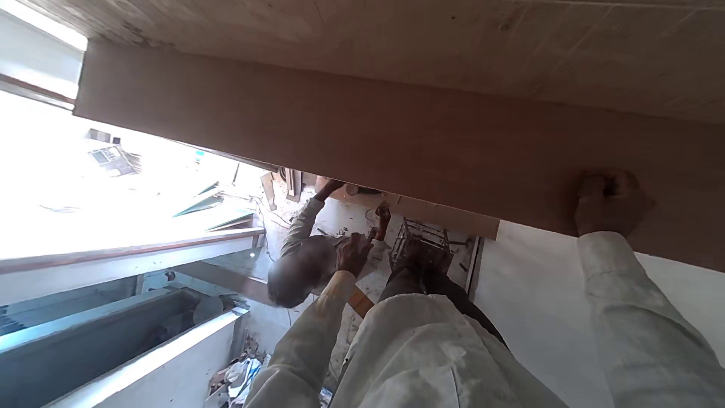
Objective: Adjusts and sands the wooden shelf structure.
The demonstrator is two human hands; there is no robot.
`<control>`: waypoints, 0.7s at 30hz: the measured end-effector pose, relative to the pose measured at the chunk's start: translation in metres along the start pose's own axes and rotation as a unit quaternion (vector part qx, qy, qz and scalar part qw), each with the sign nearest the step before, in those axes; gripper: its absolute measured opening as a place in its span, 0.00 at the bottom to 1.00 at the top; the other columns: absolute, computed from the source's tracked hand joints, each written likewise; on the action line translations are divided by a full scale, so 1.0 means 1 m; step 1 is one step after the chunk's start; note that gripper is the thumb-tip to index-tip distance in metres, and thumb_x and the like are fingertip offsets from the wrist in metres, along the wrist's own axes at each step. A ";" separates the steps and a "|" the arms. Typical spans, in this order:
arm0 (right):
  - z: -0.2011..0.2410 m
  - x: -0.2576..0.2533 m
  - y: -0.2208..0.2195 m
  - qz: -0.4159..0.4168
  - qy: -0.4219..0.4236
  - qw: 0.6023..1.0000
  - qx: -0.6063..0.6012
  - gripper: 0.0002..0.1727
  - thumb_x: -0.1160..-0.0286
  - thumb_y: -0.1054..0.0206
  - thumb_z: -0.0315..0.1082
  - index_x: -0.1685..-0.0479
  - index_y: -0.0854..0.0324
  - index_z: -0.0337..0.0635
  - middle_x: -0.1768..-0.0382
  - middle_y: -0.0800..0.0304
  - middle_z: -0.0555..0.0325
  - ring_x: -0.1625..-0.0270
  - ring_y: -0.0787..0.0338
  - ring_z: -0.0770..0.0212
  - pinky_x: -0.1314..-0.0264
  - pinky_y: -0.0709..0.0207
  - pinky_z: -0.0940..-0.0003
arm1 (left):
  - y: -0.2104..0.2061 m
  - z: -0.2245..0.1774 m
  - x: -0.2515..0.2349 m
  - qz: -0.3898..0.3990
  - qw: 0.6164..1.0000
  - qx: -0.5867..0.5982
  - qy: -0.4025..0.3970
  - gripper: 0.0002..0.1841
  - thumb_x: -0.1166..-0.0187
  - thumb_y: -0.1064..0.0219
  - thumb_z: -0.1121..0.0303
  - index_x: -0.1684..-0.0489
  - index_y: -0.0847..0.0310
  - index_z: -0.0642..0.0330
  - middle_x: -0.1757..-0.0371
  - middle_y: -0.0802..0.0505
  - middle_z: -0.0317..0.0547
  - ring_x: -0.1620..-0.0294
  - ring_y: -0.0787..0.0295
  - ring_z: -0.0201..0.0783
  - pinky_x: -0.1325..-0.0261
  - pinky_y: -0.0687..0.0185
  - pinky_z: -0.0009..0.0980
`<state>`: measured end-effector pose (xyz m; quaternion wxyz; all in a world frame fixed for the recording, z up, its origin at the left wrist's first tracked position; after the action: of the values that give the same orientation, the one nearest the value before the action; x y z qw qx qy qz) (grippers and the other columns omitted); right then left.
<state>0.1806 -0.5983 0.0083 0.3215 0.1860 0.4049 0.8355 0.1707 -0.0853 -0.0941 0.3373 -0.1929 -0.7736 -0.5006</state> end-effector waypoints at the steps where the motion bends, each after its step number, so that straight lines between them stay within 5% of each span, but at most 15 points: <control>1: 0.000 0.000 0.000 0.000 -0.002 1.000 0.003 0.23 0.12 0.42 0.46 0.39 0.17 0.33 0.55 0.10 0.35 0.57 0.11 0.44 0.47 0.22 0.43 | 0.004 0.010 -0.004 -0.009 1.000 0.015 0.011 0.30 0.16 0.31 0.54 0.23 0.27 0.68 0.33 0.12 0.68 0.30 0.16 0.65 0.25 0.28 0.64; 10: -0.003 -0.001 0.000 -0.003 0.002 1.000 0.015 0.24 0.12 0.43 0.47 0.36 0.17 0.34 0.53 0.09 0.36 0.55 0.10 0.46 0.44 0.21 0.46 | 0.020 0.009 -0.038 -0.008 0.998 -0.013 -0.062 0.36 0.24 0.23 0.61 0.21 0.31 0.72 0.23 0.21 0.71 0.18 0.27 0.66 0.17 0.35 0.60; 15: 0.000 0.001 0.002 0.002 -0.011 1.000 0.019 0.25 0.11 0.44 0.47 0.36 0.18 0.34 0.52 0.10 0.35 0.52 0.11 0.43 0.41 0.24 0.43 | 0.040 0.026 -0.059 -0.036 0.997 0.042 0.049 0.40 0.22 0.27 0.48 0.19 0.33 0.70 0.27 0.17 0.72 0.22 0.23 0.67 0.19 0.33 0.63; 21: -0.002 -0.002 0.002 -0.012 0.007 1.000 0.022 0.24 0.11 0.44 0.46 0.37 0.17 0.33 0.54 0.10 0.34 0.55 0.10 0.43 0.46 0.22 0.43 | 0.039 0.010 -0.089 0.003 0.999 -0.016 -0.048 0.39 0.27 0.20 0.61 0.18 0.34 0.70 0.19 0.24 0.69 0.18 0.27 0.64 0.17 0.34 0.60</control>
<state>0.1803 -0.6019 0.0084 0.3245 0.1822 0.4280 0.8236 0.2540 -0.0560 -0.1354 0.2976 -0.2244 -0.7803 -0.5022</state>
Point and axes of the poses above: each hand's wrist, its own x-axis away from the middle knuckle, its own y-axis out of the back of the hand, z = x × y, the point moved 8 cm from there along -x, towards the middle knuckle
